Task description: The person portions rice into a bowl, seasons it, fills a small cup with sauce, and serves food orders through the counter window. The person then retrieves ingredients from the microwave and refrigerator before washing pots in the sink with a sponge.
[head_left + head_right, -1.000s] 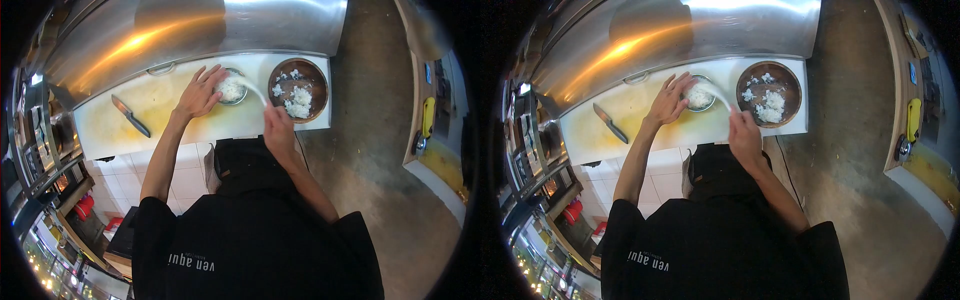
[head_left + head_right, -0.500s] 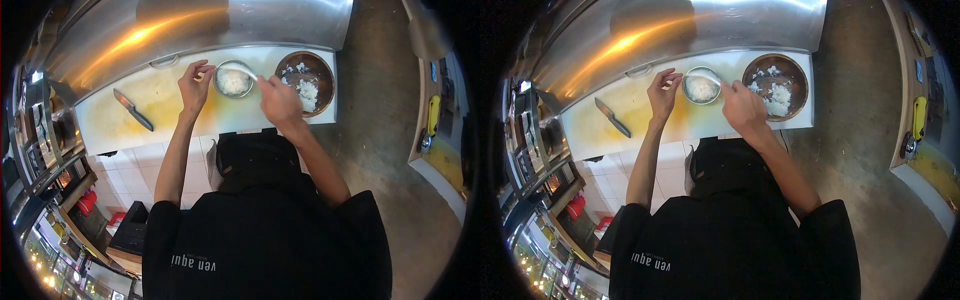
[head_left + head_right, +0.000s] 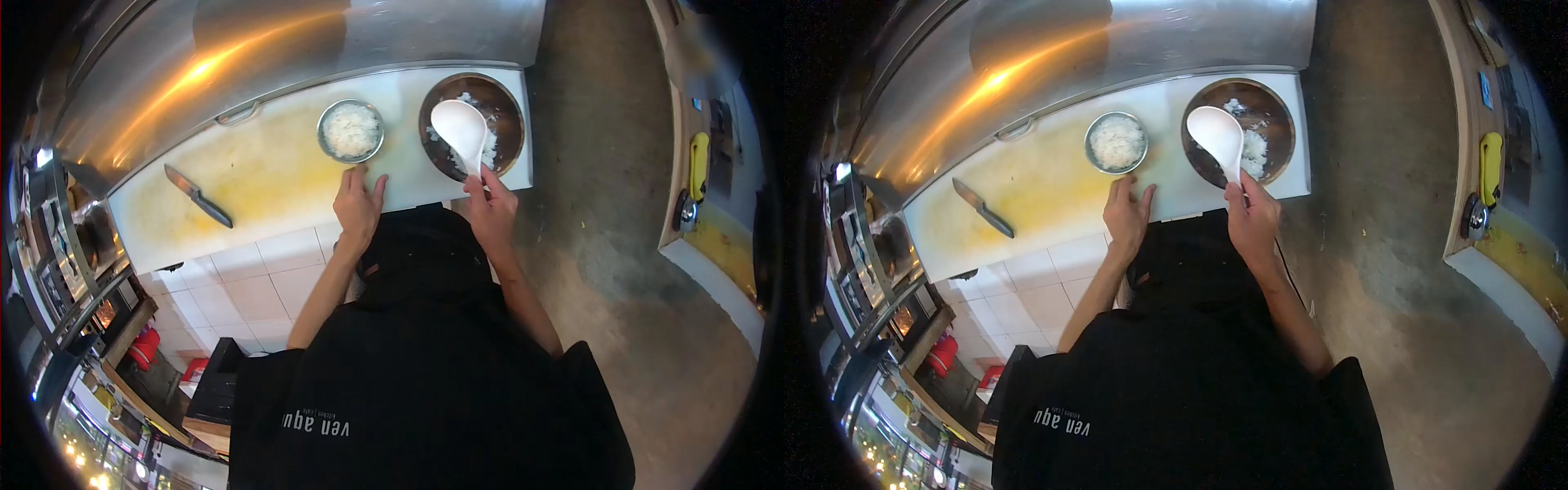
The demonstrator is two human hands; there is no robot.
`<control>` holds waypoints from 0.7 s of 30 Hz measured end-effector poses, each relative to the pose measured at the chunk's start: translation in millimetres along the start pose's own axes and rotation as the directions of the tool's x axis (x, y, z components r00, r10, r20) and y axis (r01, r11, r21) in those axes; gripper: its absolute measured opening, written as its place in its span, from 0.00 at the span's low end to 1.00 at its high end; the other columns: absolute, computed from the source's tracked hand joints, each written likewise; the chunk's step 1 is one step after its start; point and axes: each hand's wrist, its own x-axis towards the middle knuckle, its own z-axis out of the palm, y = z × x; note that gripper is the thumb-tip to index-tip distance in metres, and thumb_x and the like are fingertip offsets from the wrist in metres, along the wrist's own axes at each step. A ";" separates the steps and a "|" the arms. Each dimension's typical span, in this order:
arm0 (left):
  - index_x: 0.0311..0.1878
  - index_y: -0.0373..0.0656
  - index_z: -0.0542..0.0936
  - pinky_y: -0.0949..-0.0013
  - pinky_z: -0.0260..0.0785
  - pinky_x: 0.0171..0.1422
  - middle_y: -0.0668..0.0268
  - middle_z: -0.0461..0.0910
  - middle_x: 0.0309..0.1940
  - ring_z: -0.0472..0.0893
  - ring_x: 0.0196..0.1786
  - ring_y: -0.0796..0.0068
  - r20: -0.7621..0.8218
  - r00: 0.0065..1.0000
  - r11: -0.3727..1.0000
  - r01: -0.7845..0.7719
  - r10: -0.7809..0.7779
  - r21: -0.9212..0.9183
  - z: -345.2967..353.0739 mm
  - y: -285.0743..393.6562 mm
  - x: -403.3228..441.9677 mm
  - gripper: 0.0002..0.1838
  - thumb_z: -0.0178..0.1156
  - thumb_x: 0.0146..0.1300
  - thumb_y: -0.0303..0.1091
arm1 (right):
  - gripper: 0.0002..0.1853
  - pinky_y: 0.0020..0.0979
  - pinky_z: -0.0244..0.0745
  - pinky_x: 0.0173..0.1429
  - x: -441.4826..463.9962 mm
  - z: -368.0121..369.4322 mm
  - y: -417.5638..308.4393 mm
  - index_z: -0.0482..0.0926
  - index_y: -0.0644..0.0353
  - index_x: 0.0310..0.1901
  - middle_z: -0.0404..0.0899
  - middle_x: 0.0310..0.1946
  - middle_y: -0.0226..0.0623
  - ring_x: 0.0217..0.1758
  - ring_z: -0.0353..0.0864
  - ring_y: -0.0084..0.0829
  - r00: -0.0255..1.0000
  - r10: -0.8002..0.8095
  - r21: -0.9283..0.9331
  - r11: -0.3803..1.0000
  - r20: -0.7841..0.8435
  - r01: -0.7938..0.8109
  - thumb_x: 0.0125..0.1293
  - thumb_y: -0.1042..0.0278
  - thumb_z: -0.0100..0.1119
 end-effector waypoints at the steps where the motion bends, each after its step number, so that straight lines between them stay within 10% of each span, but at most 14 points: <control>1: 0.38 0.43 0.82 0.62 0.73 0.36 0.64 0.80 0.36 0.80 0.32 0.64 -0.150 0.988 0.994 0.054 -0.038 0.098 12.4 5.1 6.0 0.17 0.76 0.50 0.39 | 0.15 0.29 0.75 0.36 1.1 -9.9 5.2 0.80 0.67 0.55 0.83 0.27 0.39 0.29 0.81 0.26 1.000 0.007 0.002 1.000 -0.014 -0.007 0.69 0.71 0.58; 6: 0.39 0.50 0.87 0.57 0.63 0.40 0.70 0.75 0.35 0.76 0.36 0.62 -0.508 0.831 0.914 0.362 -0.227 0.184 54.3 20.4 11.6 0.19 0.76 0.49 0.49 | 0.16 0.29 0.73 0.38 11.9 -70.8 39.5 0.80 0.68 0.55 0.81 0.29 0.40 0.31 0.76 0.21 0.994 0.027 -0.039 0.999 -0.104 -0.032 0.69 0.70 0.58; 13: 0.34 0.52 0.90 0.56 0.58 0.46 0.72 0.74 0.34 0.74 0.36 0.67 -0.560 0.802 0.874 0.410 -0.209 0.262 71.7 26.1 11.2 0.12 0.75 0.52 0.47 | 0.11 0.32 0.73 0.34 69.0 -121.6 59.5 0.82 0.64 0.49 0.76 0.30 0.40 0.27 0.76 0.34 0.948 -0.317 -0.292 0.904 0.030 0.311 0.67 0.72 0.62; 16: 0.37 0.51 0.90 0.59 0.59 0.45 0.75 0.77 0.35 0.74 0.38 0.70 -0.490 0.783 0.924 0.335 -0.382 -0.184 70.2 35.1 3.3 0.10 0.72 0.56 0.44 | 0.12 0.37 0.77 0.37 102.3 -107.6 47.2 0.84 0.54 0.49 0.79 0.38 0.35 0.31 0.81 0.39 0.889 -0.444 -0.437 0.782 0.110 0.445 0.64 0.72 0.62; 19: 0.41 0.50 0.89 0.62 0.58 0.45 0.74 0.80 0.36 0.74 0.38 0.70 -0.465 0.879 0.968 -0.015 -0.106 -0.249 58.7 87.9 10.9 0.09 0.70 0.59 0.40 | 0.10 0.41 0.79 0.40 126.6 -75.9 39.3 0.85 0.50 0.45 0.79 0.38 0.32 0.34 0.83 0.42 0.839 -0.481 -0.512 0.668 0.256 0.540 0.63 0.70 0.60; 21: 0.46 0.49 0.88 0.63 0.59 0.44 0.70 0.81 0.36 0.75 0.37 0.69 -0.127 0.958 0.962 -0.242 0.258 0.129 51.5 113.3 29.1 0.11 0.69 0.60 0.37 | 0.10 0.41 0.79 0.39 134.4 -75.1 38.3 0.85 0.50 0.43 0.79 0.37 0.31 0.34 0.83 0.40 0.775 -0.528 -0.486 0.606 0.346 0.630 0.60 0.70 0.60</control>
